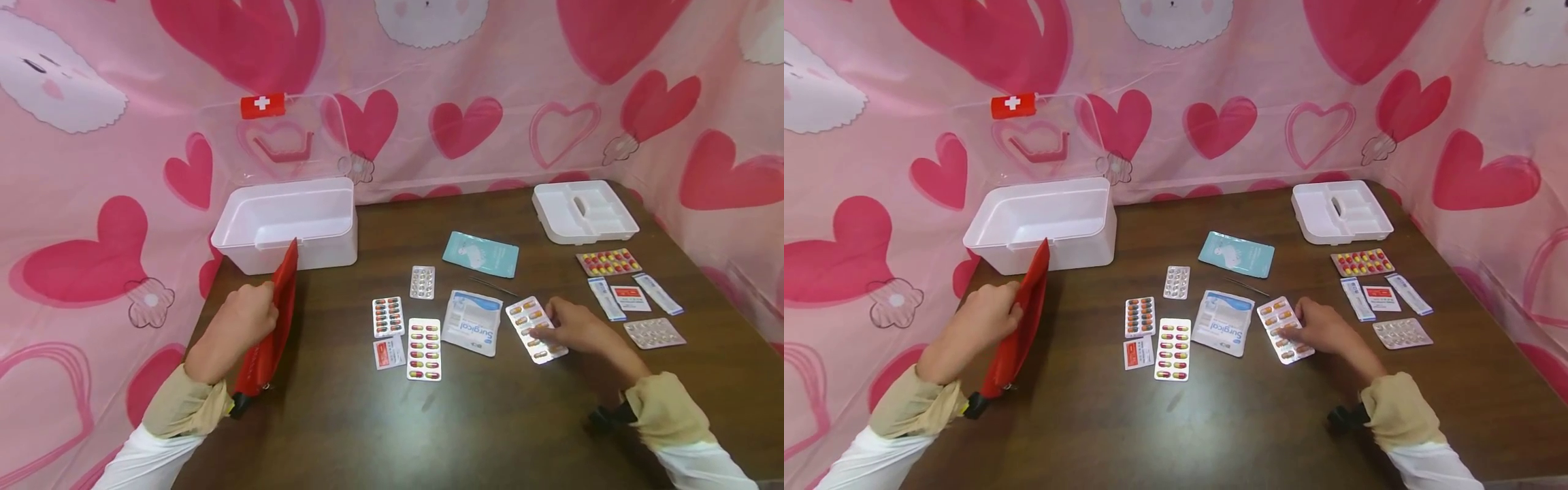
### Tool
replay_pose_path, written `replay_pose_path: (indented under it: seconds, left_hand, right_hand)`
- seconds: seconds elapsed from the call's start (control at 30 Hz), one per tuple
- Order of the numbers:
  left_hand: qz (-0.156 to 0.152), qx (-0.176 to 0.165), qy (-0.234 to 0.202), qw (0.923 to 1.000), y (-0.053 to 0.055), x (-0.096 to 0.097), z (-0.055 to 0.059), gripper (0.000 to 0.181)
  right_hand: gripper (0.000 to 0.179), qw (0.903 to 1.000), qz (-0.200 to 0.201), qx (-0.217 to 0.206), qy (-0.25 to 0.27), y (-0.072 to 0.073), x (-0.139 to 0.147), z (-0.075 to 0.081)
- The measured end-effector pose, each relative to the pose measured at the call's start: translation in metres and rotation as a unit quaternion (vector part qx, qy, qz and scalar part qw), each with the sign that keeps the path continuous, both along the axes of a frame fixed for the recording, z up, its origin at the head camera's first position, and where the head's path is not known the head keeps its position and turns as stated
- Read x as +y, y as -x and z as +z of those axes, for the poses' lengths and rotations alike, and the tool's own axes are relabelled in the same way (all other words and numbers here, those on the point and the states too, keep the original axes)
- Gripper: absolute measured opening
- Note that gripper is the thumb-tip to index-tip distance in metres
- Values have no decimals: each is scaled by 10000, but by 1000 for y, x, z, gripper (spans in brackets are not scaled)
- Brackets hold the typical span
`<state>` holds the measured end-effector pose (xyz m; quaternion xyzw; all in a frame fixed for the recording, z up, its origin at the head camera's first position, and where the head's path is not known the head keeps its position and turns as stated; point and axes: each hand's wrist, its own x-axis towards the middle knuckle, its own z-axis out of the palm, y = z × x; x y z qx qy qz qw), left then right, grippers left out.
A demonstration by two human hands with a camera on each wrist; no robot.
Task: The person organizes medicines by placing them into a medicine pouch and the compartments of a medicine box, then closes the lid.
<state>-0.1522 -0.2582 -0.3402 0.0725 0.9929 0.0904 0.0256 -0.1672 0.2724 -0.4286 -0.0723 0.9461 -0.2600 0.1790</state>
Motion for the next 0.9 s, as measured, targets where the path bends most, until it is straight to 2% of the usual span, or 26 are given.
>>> replay_pose_path:
  seconds: [0.27, 0.4, 0.63, 0.9]
  left_hand:
    - [-303, 632, -21, 9975, -2, 6, 9, 12]
    - [-401, 801, -153, 9959, -2, 9, 12, 16]
    - [-422, 941, -435, 9937, -1, 10, 12, 10]
    - [-248, 704, -738, 9945, 2, 8, 13, 3]
  right_hand:
    - [33, 9991, 243, 322, 117, 0, 2, 4]
    - [30, 9989, 320, 302, 160, -1, 1, 7]
    - [20, 9978, 290, 421, 423, 0, -6, 15]
    - [22, 9968, 98, 456, 646, 2, -20, 18]
